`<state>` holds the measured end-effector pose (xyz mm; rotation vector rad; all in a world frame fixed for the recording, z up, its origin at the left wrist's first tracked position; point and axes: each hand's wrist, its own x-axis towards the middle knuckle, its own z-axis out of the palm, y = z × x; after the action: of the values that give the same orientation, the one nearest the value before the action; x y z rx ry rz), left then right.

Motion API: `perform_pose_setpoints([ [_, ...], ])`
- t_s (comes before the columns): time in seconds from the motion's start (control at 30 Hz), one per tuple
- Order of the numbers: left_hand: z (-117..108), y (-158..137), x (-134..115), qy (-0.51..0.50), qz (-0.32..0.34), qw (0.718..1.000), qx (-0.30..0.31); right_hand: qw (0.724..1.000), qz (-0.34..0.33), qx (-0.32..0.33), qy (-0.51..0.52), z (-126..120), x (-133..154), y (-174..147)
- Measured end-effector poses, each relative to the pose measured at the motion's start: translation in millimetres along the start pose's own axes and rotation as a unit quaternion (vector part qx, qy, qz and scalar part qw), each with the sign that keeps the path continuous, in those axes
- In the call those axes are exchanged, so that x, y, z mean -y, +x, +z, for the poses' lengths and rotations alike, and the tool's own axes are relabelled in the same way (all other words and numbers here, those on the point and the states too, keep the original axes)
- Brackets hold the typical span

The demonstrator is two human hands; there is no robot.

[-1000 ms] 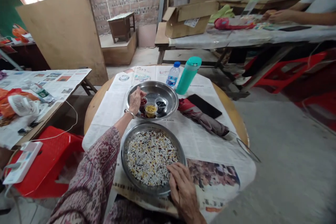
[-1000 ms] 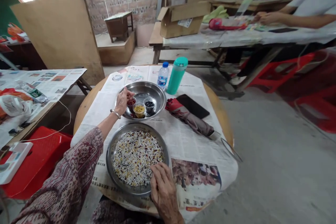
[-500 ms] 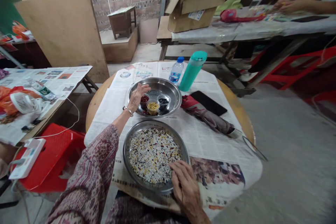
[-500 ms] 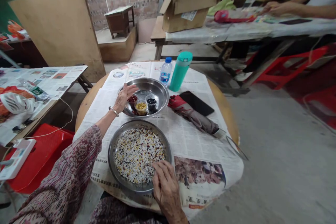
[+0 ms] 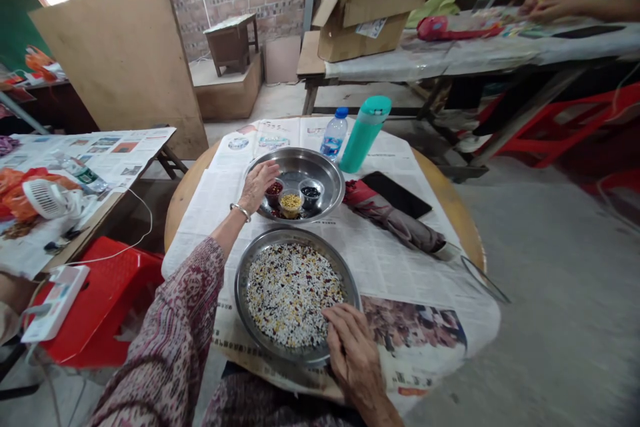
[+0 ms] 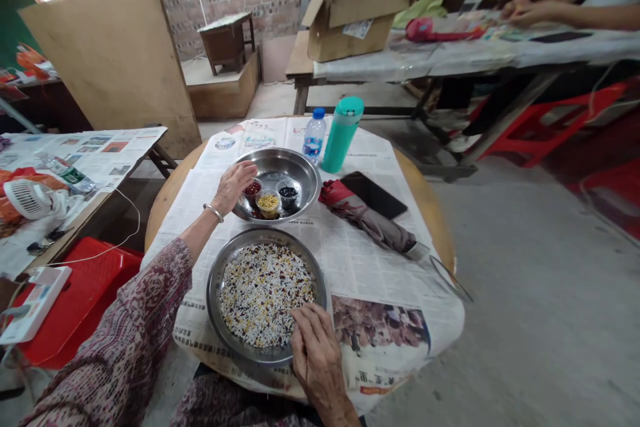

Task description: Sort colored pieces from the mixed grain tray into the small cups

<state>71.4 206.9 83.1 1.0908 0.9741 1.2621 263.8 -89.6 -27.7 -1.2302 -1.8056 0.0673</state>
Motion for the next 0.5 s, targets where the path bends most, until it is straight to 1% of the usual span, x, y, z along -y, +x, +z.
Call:
perform_pose_setpoints([
  [0.13,0.1,0.2,3.5,0.033,0.039,0.999,-0.011,1.0,0.007,0.007,-0.003,0.6,-1.0,-1.6],
  [0.23,2.0,-1.5,4.3,0.064,0.065,0.996,-0.003,1.0,0.007,0.006,-0.004,1.5,-1.7,-2.6],
  [0.4,15.1,-12.1,5.5,0.127,0.113,0.984,0.051,1.0,0.006,0.001,-0.001,1.0,0.0,-0.2],
  [0.47,23.8,-17.7,6.9,0.172,0.149,0.97,0.082,1.0,0.003,0.0,-0.001,-0.3,1.3,1.8],
  [0.5,28.3,-20.4,7.9,0.201,0.17,0.959,0.102,1.0,0.002,0.001,-0.001,-0.9,1.9,2.8],
])
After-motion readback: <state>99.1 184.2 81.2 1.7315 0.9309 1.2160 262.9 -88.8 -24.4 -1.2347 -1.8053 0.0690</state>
